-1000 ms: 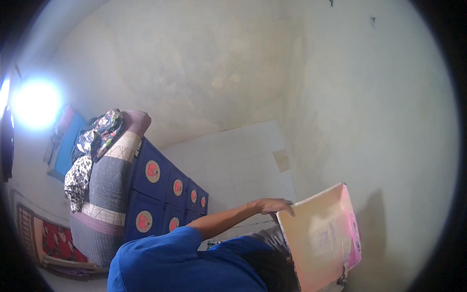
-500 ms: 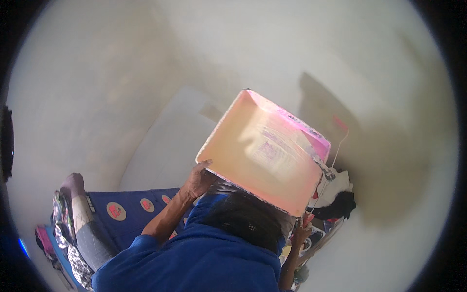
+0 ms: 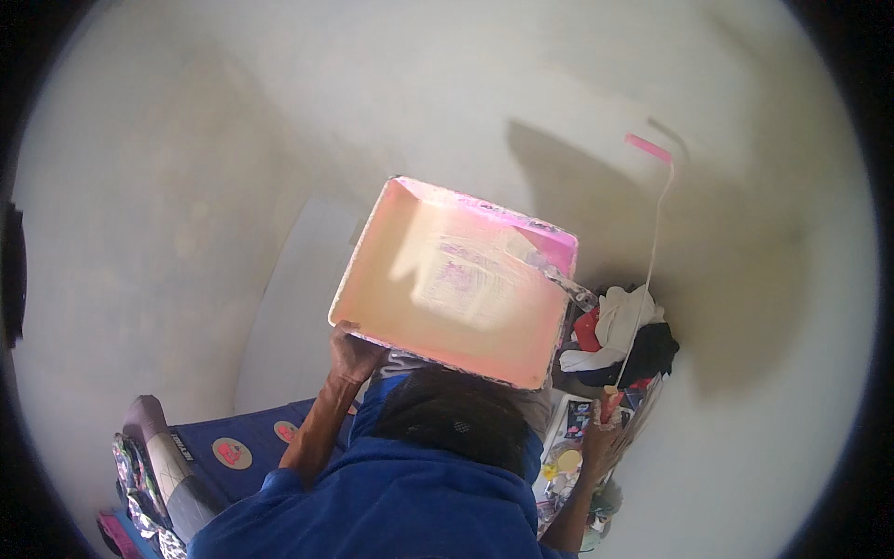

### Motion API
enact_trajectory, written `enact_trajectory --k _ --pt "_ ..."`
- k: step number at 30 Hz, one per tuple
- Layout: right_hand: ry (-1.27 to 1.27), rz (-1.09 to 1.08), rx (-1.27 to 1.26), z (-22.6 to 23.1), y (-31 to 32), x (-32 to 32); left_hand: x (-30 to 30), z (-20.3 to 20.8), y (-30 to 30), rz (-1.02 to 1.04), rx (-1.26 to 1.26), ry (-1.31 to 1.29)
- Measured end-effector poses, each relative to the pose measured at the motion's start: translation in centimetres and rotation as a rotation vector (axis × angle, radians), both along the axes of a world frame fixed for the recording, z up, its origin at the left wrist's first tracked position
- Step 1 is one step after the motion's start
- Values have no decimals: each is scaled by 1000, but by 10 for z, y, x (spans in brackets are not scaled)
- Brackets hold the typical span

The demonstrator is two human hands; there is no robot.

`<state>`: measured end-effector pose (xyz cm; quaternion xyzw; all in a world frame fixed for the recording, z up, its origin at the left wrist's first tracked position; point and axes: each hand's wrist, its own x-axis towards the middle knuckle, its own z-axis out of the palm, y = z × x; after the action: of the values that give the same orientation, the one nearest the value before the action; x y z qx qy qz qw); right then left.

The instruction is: The person paints a wall with pink paint using a roller, frequently reloading it from a paint tray.

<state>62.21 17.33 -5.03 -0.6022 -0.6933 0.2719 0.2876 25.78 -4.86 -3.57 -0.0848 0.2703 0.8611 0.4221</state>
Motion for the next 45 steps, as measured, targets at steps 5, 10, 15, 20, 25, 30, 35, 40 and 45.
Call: enact_trajectory --k 5,10,15,20,25,30,35,40,45 --pt "-99 75 113 -1 10 47 8 8 7 -2 -30 69" --pt "-39 226 105 32 -25 62 10 -6 3 7 24 59" --pt "-234 354 130 77 -55 95 15 -8 -3 -9 68 32" --pt "-399 429 36 127 -59 92 13 9 -5 -17 72 39" --pt "-447 492 -32 146 -52 97 12 17 -6 -25 51 52" --pt "-596 434 93 173 -54 85 12 18 -7 -33 44 8" --pt "-760 294 411 158 -54 95 11 8 -6 -65 94 -27" --pt "-673 313 902 173 -66 64 16 11 -6 -46 72 67" --pt "-80 293 633 92 -103 64 18 7 0 -54 91 61"
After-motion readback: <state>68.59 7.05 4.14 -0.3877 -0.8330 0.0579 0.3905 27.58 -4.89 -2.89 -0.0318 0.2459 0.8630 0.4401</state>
